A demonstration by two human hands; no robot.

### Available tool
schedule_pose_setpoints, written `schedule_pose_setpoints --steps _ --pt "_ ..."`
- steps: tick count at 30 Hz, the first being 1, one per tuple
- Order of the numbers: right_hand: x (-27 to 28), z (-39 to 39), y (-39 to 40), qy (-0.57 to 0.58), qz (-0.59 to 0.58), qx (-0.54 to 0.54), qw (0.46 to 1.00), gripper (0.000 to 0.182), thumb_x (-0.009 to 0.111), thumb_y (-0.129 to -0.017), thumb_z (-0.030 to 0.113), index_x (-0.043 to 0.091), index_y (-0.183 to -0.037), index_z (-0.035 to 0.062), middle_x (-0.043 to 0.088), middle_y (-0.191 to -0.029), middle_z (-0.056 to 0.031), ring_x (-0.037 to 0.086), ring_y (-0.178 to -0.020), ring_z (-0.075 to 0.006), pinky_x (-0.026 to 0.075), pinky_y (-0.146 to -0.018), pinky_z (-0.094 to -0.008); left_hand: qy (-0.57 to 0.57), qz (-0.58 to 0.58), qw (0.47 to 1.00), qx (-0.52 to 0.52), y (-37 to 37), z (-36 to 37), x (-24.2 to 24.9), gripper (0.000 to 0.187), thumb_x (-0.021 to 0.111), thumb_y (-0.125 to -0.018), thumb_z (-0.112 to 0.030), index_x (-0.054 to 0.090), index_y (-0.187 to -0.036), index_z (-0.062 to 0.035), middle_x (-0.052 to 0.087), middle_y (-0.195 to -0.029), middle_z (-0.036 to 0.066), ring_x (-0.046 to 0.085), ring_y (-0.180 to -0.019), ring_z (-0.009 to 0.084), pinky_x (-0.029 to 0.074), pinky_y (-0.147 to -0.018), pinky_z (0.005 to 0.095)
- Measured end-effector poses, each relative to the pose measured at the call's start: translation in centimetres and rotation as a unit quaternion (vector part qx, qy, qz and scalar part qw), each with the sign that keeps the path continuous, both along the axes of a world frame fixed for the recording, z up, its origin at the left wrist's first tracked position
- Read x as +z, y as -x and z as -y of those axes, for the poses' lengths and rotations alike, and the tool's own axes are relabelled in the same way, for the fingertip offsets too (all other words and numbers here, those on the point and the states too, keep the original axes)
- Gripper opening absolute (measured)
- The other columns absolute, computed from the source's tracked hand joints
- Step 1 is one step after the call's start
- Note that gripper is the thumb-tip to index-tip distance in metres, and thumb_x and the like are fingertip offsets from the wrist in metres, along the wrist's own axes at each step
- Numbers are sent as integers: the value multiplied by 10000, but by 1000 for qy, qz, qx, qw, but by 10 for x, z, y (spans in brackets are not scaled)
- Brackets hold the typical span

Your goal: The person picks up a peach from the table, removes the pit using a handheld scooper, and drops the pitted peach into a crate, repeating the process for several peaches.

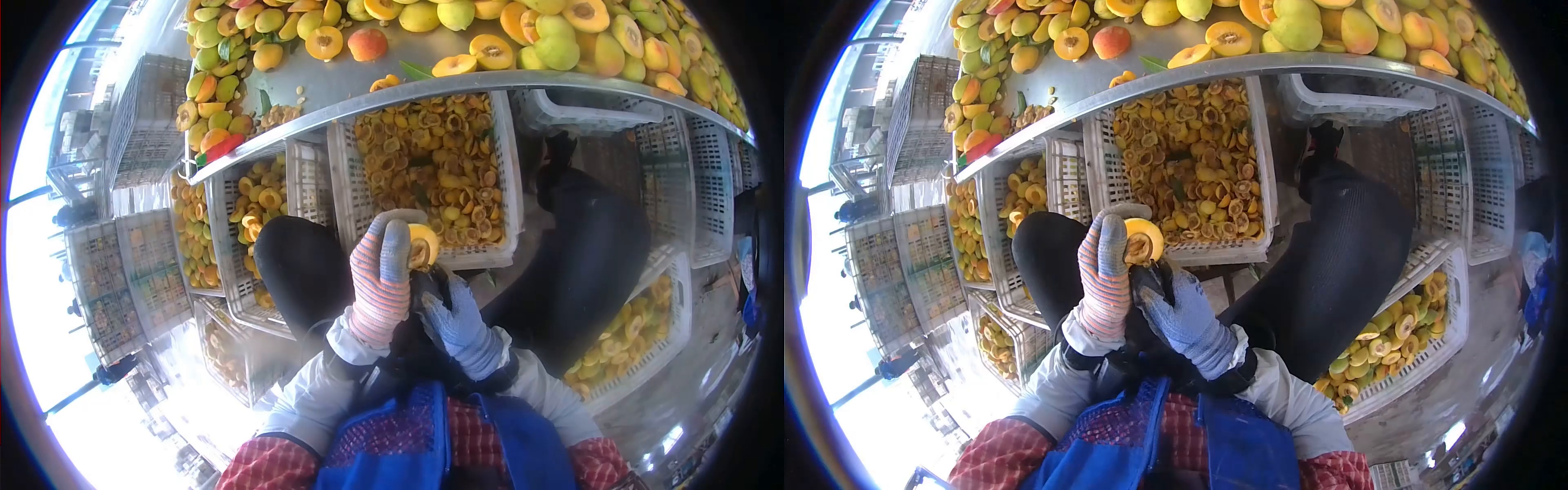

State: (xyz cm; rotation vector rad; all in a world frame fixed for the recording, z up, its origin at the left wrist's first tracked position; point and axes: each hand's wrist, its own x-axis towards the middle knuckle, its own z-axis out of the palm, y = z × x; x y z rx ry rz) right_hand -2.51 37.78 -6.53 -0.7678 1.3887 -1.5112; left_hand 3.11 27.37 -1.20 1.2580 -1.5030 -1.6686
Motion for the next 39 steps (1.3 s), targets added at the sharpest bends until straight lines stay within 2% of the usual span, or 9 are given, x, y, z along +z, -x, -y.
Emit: schedule_pose_setpoints --steps 6,10,13,16,19,27,32,37,39 --pt "10 -11 10 -122 252 101 955 338 563 -903 152 492 -1198 2 615 -942 -81 577 -770 -156 479 -662 -307 -115 64 981 -145 -8 23 3 300 490 -942 -258 623 -974 10 609 -796 32 523 -736 86 437 -681 224" --pt "-2 -18 -9 -79 384 12 920 364 544 -926 152 461 -1253 15 589 -1001 -53 568 -794 -112 482 -687 -253 -218 106 941 -234 -8 41 4 355 524 -925 -294 627 -1036 28 611 -829 26 535 -776 82 438 -713 226" --pt "-20 -16 -14 -2 429 16 903 376 533 -936 167 443 -1275 30 586 -985 -47 571 -761 -105 484 -650 -229 -198 67 952 -223 -10 41 -6 385 514 -934 -327 611 -1081 16 613 -867 25 534 -805 80 438 -742 235" --pt "-16 -13 3 47 514 83 852 356 531 -941 191 456 -1261 55 595 -934 -45 568 -665 -114 472 -546 -234 -139 -97 985 -42 -1 11 5 398 486 -950 -356 593 -1109 -7 609 -885 21 524 -825 78 434 -767 246" --pt "-7 -11 4 47 568 115 814 296 544 -935 231 485 -1182 78 589 -855 -46 530 -553 -122 420 -436 -246 -69 -34 997 -5 -6 0 -10 386 460 -963 -369 584 -1105 -32 601 -877 9 505 -795 74 426 -740 241" --pt "11 -9 14 -47 605 197 770 307 537 -930 401 478 -953 101 466 -638 -20 417 -441 -95 320 -353 -236 -158 18 975 -153 -20 20 -22 390 511 -948 -395 628 -952 -24 618 -802 24 566 -747 89 448 -692 232" --pt "5 -7 11 -37 730 222 645 439 425 -948 517 489 -929 82 388 -569 10 385 -417 -94 308 -337 -241 -23 69 976 -207 -16 24 -16 375 454 -963 -346 620 -941 -11 617 -778 40 562 -724 103 445 -661 248" --pt "6 2 2 65 878 261 395 482 358 -954 547 501 -929 87 394 -576 11 374 -408 -89 313 -338 -247 152 58 946 -280 -22 35 -22 311 455 -949 -290 604 -939 -17 594 -755 117 555 -650 233 466 -646 317" --pt "7 3 2 90 900 254 342 486 351 -954 549 511 -947 90 394 -576 12 371 -407 -88 317 -340 -249 78 22 967 -241 -21 32 -28 340 473 -944 -338 616 -952 -30 604 -766 77 545 -661 153 457 -632 287"
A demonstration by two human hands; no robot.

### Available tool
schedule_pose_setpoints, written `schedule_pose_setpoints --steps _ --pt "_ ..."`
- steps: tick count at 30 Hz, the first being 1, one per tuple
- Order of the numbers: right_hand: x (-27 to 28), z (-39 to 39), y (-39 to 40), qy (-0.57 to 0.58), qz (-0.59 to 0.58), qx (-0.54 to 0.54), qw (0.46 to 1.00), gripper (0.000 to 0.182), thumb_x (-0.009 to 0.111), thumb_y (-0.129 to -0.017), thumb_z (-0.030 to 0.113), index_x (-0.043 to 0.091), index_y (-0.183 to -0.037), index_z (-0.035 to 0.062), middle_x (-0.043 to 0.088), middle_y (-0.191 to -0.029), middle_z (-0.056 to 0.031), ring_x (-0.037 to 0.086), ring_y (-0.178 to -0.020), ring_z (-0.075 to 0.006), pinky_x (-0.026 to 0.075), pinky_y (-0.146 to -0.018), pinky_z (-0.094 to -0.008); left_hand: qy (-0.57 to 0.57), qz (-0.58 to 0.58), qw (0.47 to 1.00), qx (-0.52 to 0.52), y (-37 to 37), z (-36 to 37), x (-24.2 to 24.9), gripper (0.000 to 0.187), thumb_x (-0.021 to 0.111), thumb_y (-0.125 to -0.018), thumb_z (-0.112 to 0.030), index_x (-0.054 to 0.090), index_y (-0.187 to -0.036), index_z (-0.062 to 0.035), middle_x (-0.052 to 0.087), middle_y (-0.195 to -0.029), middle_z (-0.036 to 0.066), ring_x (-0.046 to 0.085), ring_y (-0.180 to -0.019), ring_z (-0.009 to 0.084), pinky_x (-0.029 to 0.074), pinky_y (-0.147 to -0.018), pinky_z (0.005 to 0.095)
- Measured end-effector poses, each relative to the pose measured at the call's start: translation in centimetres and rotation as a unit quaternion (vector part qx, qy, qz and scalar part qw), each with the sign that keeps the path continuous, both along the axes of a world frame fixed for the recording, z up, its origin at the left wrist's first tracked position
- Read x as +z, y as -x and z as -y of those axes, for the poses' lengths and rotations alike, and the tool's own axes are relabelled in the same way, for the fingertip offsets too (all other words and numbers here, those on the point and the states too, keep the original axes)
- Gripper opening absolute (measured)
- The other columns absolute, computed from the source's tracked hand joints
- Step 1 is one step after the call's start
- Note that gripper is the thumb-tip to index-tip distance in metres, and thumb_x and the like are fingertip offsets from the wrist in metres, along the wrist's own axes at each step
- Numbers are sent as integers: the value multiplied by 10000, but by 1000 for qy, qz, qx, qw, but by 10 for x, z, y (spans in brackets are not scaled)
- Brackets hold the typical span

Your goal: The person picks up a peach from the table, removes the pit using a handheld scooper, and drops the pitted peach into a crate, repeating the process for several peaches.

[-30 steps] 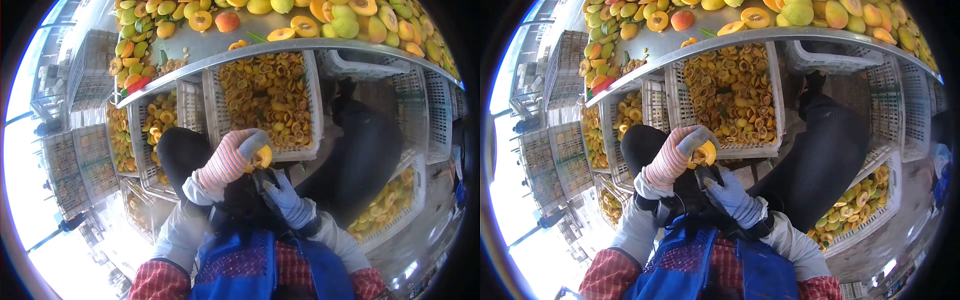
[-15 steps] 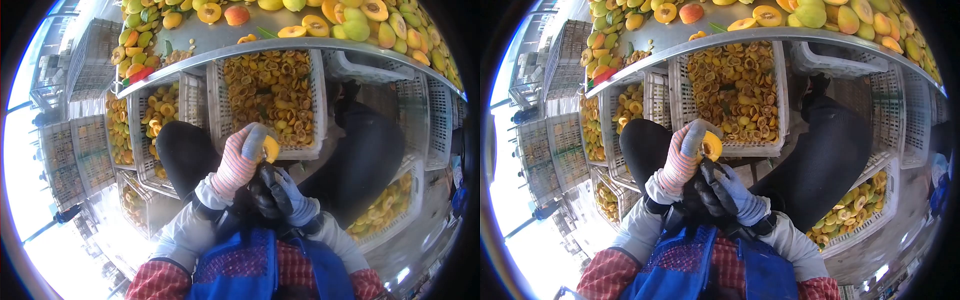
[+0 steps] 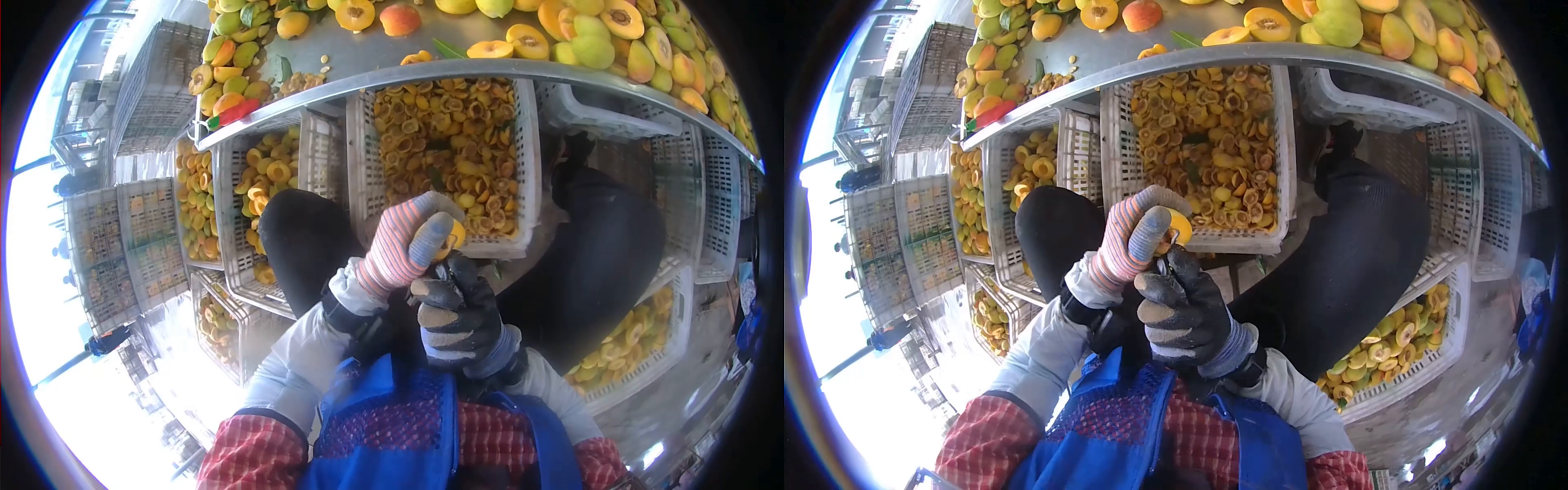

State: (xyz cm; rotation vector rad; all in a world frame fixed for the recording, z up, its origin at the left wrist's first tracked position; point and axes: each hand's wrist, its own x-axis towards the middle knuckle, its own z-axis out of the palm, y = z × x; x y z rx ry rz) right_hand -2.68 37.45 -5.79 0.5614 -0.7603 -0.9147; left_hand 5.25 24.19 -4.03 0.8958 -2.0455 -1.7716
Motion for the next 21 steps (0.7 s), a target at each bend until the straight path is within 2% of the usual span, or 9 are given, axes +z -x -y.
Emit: schedule_pose_setpoints --steps 3,6,8,9,11,13,14,16,21 --pt "0 -5 0 -27 3 -4 1000 494 356 -951 552 526 -986 89 394 -578 15 369 -405 -85 325 -345 -249 -189 -47 976 98 -1 -19 -14 378 474 -946 -385 620 -968 -37 599 -775 28 513 -688 72 437 -651 243" --pt "-10 -5 -4 -25 -20 10 999 501 365 -948 555 538 -998 88 389 -575 19 361 -396 -81 328 -345 -245 -247 -62 955 149 -4 -29 -22 367 468 -956 -370 616 -977 -35 594 -788 25 512 -701 82 437 -677 244" --pt "-22 -7 -4 -32 -60 42 997 480 369 -953 542 539 -968 94 375 -560 23 341 -378 -76 314 -331 -239 -159 -43 981 105 -12 -26 -31 351 477 -958 -363 610 -1000 -40 591 -814 16 511 -724 80 439 -687 246" --pt "-23 -8 -1 -47 -145 62 986 469 368 -957 533 536 -947 95 363 -550 24 330 -369 -74 302 -322 -234 -113 -33 990 82 -15 -22 -33 344 481 -959 -359 608 -1012 -43 589 -827 12 510 -735 79 440 -693 247" --pt "-21 -6 8 -77 -309 96 943 453 367 -965 515 528 -907 96 341 -530 25 306 -350 -71 278 -303 -226 -174 18 984 19 -24 -9 -27 380 488 -957 -383 584 -1071 -33 599 -890 20 524 -817 84 437 -742 250" --pt "-15 -3 12 -70 -367 101 922 445 360 -972 502 521 -885 96 327 -516 24 283 -337 -68 252 -288 -216 -253 45 965 -44 -29 6 -15 418 498 -950 -400 559 -1137 -32 601 -947 18 524 -877 88 439 -765 254" --pt "-11 -3 13 -66 -396 106 910 442 357 -975 496 517 -875 96 320 -510 23 271 -330 -67 239 -280 -211 -295 62 950 -87 -24 16 6 486 509 -929 -445 546 -1158 -18 611 -966 47 558 -892 123 458 -769 274" --pt "-1 -1 13 -47 -388 103 914 465 350 -972 509 520 -874 87 325 -515 22 263 -329 -63 234 -278 -204 -448 -115 882 -90 -26 17 -7 552 509 -901 -510 569 -1097 3 628 -937 102 598 -837 173 484 -731 288" --pt "-6 1 6 -46 -225 88 969 505 332 -970 528 520 -871 70 332 -523 18 252 -331 -55 238 -273 -201 -430 -60 898 73 -20 -4 -26 551 470 -904 -537 596 -911 0 620 -798 132 602 -715 208 496 -665 301"
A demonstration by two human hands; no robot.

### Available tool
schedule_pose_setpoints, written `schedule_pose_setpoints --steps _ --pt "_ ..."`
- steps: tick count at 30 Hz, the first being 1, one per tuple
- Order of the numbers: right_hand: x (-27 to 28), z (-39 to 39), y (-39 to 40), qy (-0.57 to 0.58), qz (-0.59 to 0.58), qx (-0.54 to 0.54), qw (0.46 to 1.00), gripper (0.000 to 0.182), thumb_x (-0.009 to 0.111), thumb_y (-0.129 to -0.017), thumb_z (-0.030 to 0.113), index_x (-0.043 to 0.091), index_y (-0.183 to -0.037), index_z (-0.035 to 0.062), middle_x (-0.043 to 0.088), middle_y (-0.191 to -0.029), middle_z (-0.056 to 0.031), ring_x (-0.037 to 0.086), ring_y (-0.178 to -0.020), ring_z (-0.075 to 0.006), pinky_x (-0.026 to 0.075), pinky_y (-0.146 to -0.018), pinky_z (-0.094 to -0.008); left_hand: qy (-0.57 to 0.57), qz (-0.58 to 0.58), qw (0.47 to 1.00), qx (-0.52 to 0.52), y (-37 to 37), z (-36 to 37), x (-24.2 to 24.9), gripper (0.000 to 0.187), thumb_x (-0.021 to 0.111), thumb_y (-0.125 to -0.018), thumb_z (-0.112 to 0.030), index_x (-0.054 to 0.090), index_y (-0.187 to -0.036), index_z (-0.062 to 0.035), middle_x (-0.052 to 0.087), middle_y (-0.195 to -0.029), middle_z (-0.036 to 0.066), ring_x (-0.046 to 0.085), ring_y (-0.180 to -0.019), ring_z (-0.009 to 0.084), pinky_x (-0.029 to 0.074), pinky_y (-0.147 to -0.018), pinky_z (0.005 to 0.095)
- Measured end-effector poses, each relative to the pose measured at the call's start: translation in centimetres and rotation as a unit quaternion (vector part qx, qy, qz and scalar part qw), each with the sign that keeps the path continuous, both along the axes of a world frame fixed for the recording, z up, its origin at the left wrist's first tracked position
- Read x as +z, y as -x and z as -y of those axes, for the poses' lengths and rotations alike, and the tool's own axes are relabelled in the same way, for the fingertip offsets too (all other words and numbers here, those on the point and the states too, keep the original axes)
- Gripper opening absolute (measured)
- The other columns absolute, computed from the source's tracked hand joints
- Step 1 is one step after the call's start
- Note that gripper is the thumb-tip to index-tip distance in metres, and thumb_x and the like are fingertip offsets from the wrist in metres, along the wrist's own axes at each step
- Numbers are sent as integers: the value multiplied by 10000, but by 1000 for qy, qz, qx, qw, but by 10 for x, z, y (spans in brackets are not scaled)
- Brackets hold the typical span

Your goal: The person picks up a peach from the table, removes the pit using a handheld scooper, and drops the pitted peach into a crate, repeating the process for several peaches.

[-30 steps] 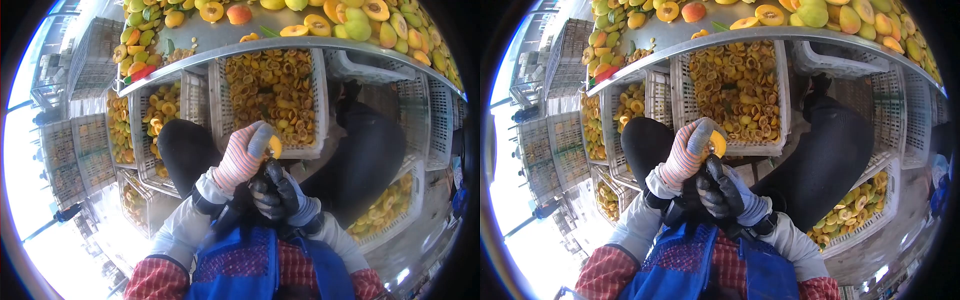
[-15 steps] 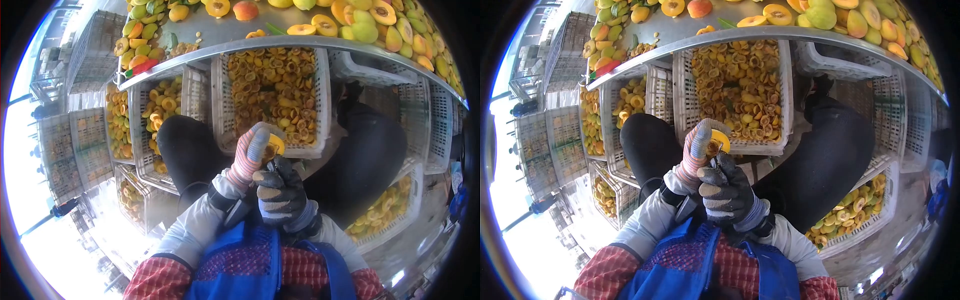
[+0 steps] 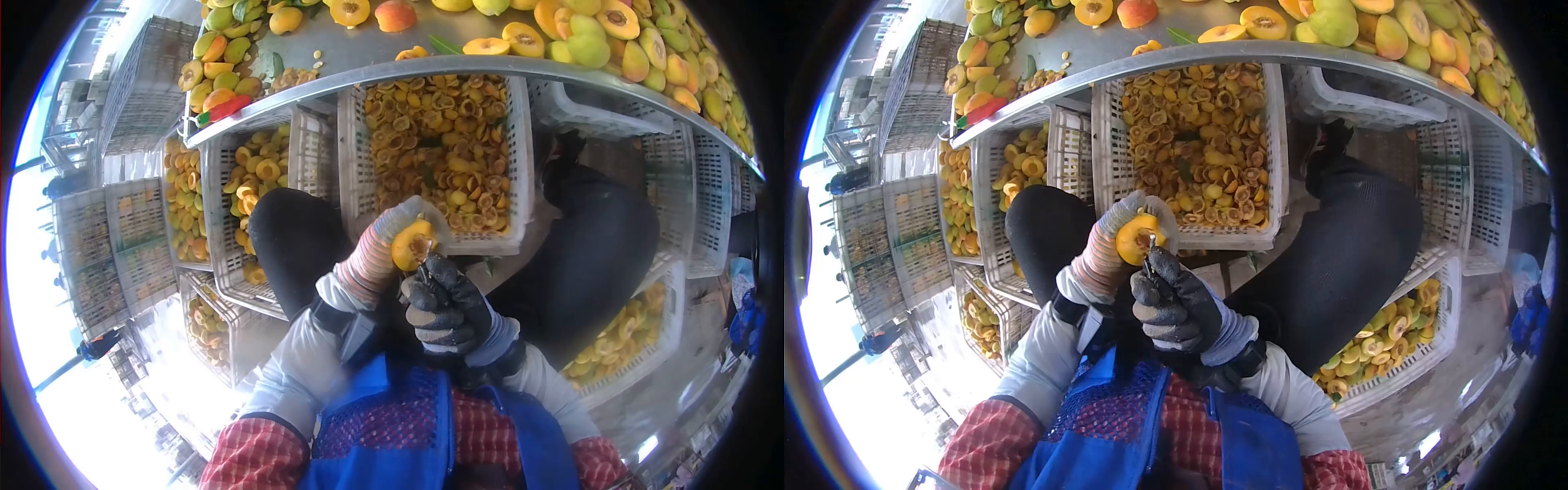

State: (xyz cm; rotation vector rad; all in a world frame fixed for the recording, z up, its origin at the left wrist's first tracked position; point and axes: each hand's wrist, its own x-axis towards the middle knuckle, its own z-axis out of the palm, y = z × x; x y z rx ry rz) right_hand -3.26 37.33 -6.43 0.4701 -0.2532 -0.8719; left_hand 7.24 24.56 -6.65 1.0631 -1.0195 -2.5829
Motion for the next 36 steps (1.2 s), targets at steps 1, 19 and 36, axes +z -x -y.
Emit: schedule_pose_setpoints --steps 1,19,36 --pt "-4 0 -3 -6 34 -5 999 511 329 -969 530 520 -871 66 335 -525 16 256 -333 -55 244 -272 -202 14 14 1000 19 2 -3 -2 542 463 -910 -529 597 -878 -4 615 -768 129 598 -695 207 494 -653 300" --pt "0 -4 -3 8 -34 -22 999 491 354 -963 524 507 -865 68 374 -527 3 325 -356 -75 287 -284 -213 -100 47 983 148 8 3 21 387 547 -912 -442 586 -784 -79 582 -719 48 560 -649 143 455 -621 257" --pt "-18 1 -9 -25 -69 -67 995 448 402 -962 501 526 -912 74 366 -542 16 311 -355 -81 258 -313 -218 -46 81 949 302 -17 25 26 259 552 -901 -291 575 -774 -66 541 -669 41 556 -615 180 518 -611 301"
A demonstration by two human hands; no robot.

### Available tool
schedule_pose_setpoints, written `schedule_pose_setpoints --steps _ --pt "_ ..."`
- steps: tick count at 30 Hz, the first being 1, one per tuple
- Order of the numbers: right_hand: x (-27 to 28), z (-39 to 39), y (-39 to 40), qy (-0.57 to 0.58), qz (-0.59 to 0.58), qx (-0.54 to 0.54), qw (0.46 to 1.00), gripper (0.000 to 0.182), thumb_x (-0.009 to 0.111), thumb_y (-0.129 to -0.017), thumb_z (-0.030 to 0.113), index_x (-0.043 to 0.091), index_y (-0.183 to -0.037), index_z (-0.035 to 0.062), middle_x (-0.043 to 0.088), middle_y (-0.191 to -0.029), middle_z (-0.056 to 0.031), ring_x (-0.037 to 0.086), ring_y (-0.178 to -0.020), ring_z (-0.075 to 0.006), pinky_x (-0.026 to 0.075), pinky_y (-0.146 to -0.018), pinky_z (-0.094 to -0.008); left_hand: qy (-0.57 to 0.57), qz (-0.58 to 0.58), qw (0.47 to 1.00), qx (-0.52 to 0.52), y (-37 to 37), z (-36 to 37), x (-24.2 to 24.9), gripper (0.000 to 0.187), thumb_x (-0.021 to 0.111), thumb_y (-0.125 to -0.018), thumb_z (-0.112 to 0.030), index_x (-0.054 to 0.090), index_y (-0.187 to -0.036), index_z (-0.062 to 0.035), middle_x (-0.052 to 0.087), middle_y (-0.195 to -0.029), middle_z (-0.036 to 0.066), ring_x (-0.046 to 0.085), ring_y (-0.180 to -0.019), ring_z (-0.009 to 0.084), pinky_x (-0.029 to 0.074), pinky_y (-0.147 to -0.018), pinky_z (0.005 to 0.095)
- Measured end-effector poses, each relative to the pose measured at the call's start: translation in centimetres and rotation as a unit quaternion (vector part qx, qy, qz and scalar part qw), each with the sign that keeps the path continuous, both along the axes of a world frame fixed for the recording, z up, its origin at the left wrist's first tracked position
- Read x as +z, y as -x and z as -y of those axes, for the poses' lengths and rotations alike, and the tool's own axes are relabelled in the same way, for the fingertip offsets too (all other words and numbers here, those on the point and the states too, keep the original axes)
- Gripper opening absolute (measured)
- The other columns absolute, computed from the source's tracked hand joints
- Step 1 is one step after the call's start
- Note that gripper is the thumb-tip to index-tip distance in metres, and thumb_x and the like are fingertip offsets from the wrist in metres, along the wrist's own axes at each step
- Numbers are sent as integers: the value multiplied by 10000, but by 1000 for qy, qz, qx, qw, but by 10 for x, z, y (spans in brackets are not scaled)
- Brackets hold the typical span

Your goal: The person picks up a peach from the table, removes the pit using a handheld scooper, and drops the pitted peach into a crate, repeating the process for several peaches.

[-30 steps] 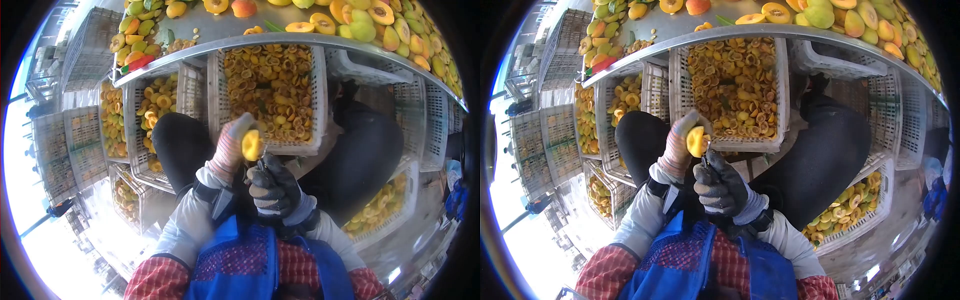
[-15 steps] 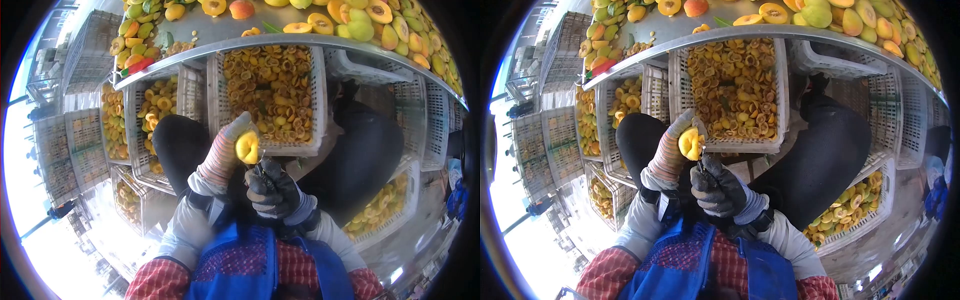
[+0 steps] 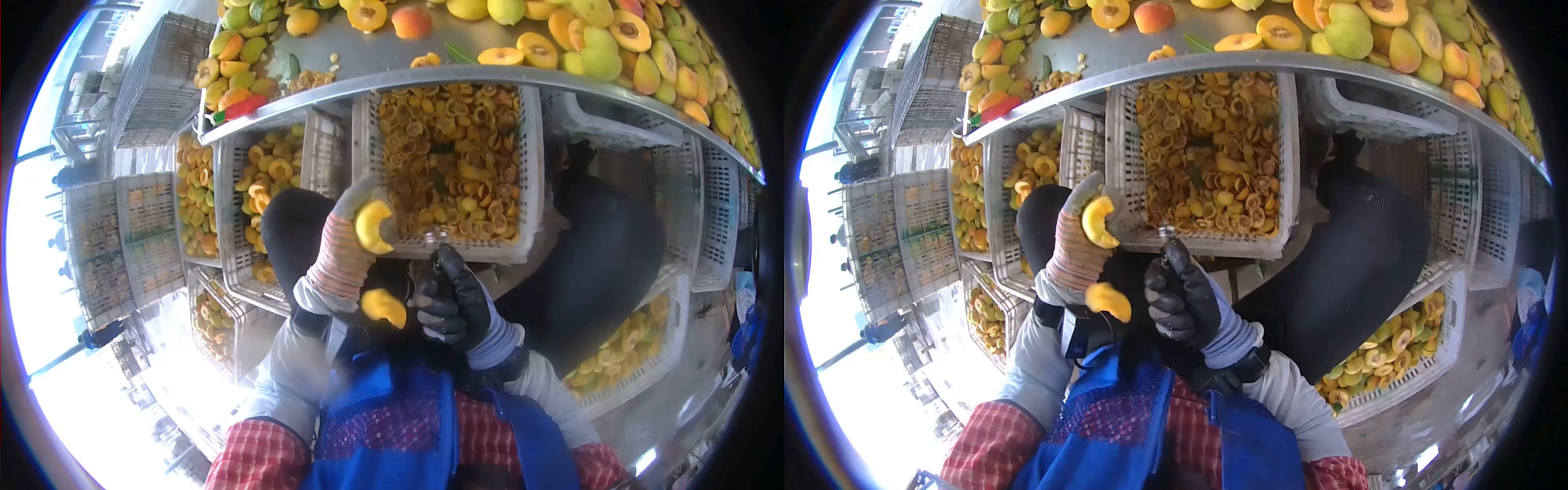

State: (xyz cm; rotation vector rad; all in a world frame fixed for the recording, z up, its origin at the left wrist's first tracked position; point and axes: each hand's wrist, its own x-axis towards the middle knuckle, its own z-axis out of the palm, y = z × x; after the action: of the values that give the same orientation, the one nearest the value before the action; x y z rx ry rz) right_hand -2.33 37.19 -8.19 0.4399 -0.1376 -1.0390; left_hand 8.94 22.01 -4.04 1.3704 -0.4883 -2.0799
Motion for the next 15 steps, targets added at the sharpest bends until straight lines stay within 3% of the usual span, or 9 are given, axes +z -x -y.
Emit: schedule_pose_setpoints --steps 1,4,7,8,10,12,13,15 --pt "1 -2 0 -11 -116 -18 993 437 427 -953 498 524 -929 72 371 -547 15 317 -358 -79 259 -315 -217 15 -2 1000 6 -7 4 -22 337 524 -912 -333 547 -704 -69 497 -612 33 513 -570 177 479 -564 288" --pt "22 -1 8 -36 -405 -55 912 389 527 -923 438 513 -1023 62 406 -573 10 348 -377 -80 284 -341 -225 -84 -173 980 -50 -19 8 -17 444 503 -902 -392 433 -572 -104 372 -531 25 397 -470 153 318 -411 271" --pt "21 2 9 -81 -401 -89 908 355 516 -936 399 519 -1041 59 439 -593 9 367 -390 -91 307 -365 -231 -89 -316 936 -126 -25 1 -17 453 488 -908 -402 443 -568 -106 381 -533 20 399 -468 152 316 -412 269" --pt "21 2 11 -99 -392 -88 910 344 510 -941 388 522 -1045 60 451 -600 9 375 -395 -95 313 -372 -233 -95 -323 934 -120 -30 -1 -12 416 495 -912 -395 458 -611 -110 408 -551 12 422 -478 152 360 -435 277" --pt "22 3 16 -136 -377 -77 913 337 504 -945 383 526 -1045 61 465 -610 10 379 -399 -96 316 -379 -234 -40 -173 981 74 -53 -2 -8 365 522 -908 -376 491 -667 -104 444 -585 20 463 -524 151 403 -487 270" --pt "16 -1 17 -163 -410 -74 895 358 502 -945 409 532 -1038 65 461 -610 22 349 -394 -75 289 -375 -223 41 -94 978 182 -85 1 9 291 560 -900 -339 526 -735 -102 488 -635 28 506 -590 149 445 -563 263" --pt "8 -4 18 -178 -385 -85 902 361 499 -946 416 533 -1032 67 457 -608 26 338 -392 -70 280 -374 -219 94 -93 973 191 -104 7 21 243 585 -894 -312 545 -776 -103 513 -668 31 527 -632 146 467 -613 259" --pt "-3 -6 24 -205 -334 -104 914 370 491 -948 430 537 -1021 70 449 -605 34 317 -390 -60 262 -374 -211 205 199 948 141 -143 17 35 203 608 -895 -264 594 -843 -68 564 -726 44 551 -714 127 480 -677 259"
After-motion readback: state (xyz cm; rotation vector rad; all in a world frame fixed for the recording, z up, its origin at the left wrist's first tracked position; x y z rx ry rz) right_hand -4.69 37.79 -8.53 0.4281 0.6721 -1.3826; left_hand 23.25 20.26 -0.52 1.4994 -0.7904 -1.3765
